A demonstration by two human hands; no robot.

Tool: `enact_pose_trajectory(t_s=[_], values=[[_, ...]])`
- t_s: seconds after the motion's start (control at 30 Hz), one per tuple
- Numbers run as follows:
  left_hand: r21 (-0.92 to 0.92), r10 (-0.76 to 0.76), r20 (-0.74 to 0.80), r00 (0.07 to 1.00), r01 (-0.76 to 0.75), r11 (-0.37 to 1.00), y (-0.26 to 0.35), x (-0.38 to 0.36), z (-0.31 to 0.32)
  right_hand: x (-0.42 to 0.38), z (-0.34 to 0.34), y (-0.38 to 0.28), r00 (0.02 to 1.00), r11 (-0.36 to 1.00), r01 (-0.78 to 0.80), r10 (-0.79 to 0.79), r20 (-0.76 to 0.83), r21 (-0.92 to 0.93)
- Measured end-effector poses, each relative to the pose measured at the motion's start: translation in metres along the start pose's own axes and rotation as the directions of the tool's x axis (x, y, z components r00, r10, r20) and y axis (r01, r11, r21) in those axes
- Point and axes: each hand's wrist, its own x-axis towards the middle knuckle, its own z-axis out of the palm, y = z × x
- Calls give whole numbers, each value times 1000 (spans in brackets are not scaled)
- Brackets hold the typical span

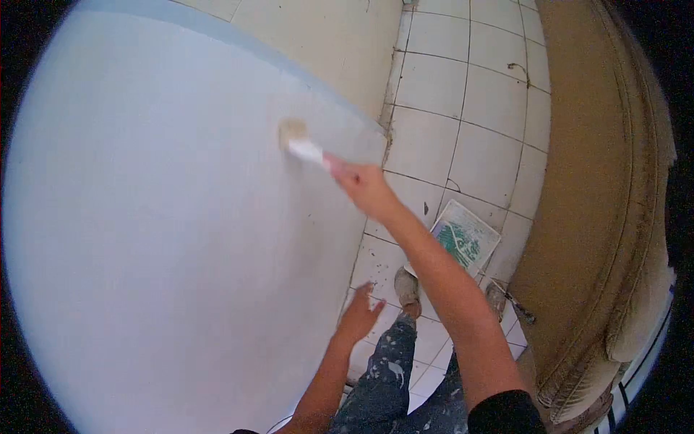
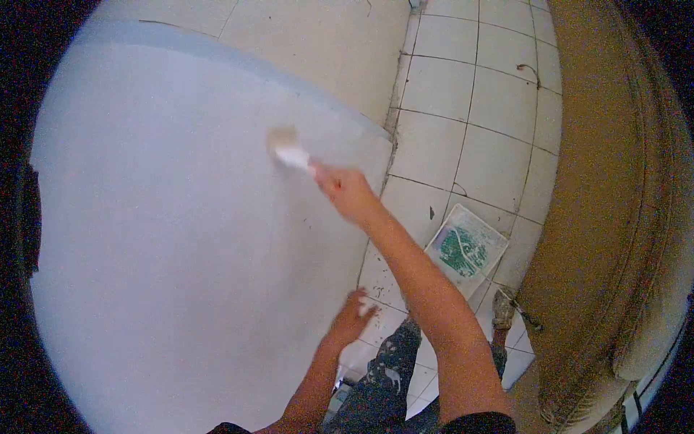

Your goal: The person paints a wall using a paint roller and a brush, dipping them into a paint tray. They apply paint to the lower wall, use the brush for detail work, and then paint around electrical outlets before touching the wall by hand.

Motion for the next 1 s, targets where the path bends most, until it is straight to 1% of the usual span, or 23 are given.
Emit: enact_pose_trajectory(t_s=[0.03, 0.07, 0.1, 0.17, 0.23, 0.27, 0.33, 0.37, 0.4, 0.43, 0.47, 0.5, 0.53, 0.57, 0.6, 0.7, 0.73, 0.77, 0.8, 0.87, 0.93, 1.0], values=[[-26, -125, -27, 992, 124, 992, 50, -1, -49, -18, 7, 8, 998, 1000, 8, -10, 54, 25], [-85, -62, -120, 991, 52, 995, 74, -2, -81, -41, 16, 17, 994, 998, 9, -15, 110, 57], [-134, -4, -211, 978, -25, 991, 87, -5, -107, -59, 22, 30, 981, 999, 43, -39, 192, -20], [-331, -27, -407, 913, -120, 936, 97, -8, -137, -74, 19, 49, 945, 983, 116, -64, 322, -146], [-298, -47, -507, 861, -124, 946, 102, -11, -153, -81, 13, 52, 904, 955, 184, -71, 421, -233], [-277, -50, -555, 831, -127, 952, 102, -10, -159, -77, 11, 53, 944, 974, 101, -29, 330, -205], [-226, -27, -541, 841, -114, 967, 86, -9, -155, -64, -4, 35, 986, 990, -61, 79, 149, -124], [-207, -21, -534, 845, -107, 973, 73, -8, -149, -53, -9, 31, 999, 998, -15, 17, 34, -58], [-245, -63, -480, 875, -65, 967, 63, -9, -137, -41, -12, 27, 996, 999, 37, -37, -82, 1], [-282, -105, -423, 900, -20, 959, 54, -10, -115, -28, -13, 20, 986, 995, 84, -76, -145, 50], [-337, -170, -307, 936, 60, 940, 37, -12, -82, -15, -14, 12, 972, 986, 135, -113, -208, 97], [-261, -184, -120, 976, 148, 954, 45, -17, -56, -7, -11, 4, 951, 972, 190, -147, -271, 141], [-40, -1, -18, 1000, 1, 999, -8, -28, 14, -3, -7, -5, 955, 973, 185, -145, -259, 140], [-175, -34, 322, 946, 95, 980, 21, -41, 34, -4, -5, -14, 958, 973, 185, -147, -246, 140], [-128, 73, 422, 904, -20, 992, 13, -58, 93, -2, -4, -19, 961, 974, 180, -145, -236, 136], [-61, 87, 572, 816, -63, 996, 55, -121, 171, -13, 10, -17, 988, 987, 61, -38, -152, 148], [26, -11, 747, 665, -13, 1000, 109, -120, 132, -16, 12, -12, 993, 985, 36, -16, -121, 168], [-2, 36, 729, 683, -50, 999, 106, -130, 142, -22, 11, -6, 996, 983, 10, 6, -89, 184], [-32, 85, 708, 701, -88, 996, 99, -151, 169, -28, 8, 0, 998, 980, -15, 26, -54, 196], [-103, 153, 686, 711, -113, 988, 77, -188, 229, -39, 3, 9, 997, 983, -68, 74, -33, 170], [-167, 171, 691, 703, -75, 983, 44, -211, 282, -49, -3, 15, 993, 985, -113, 116, -17, 133], [-170, 235, 752, 616, -164, 972, 50, -205, 267, -56, -5, 20, 989, 986, -144, 145, 3, 81]])
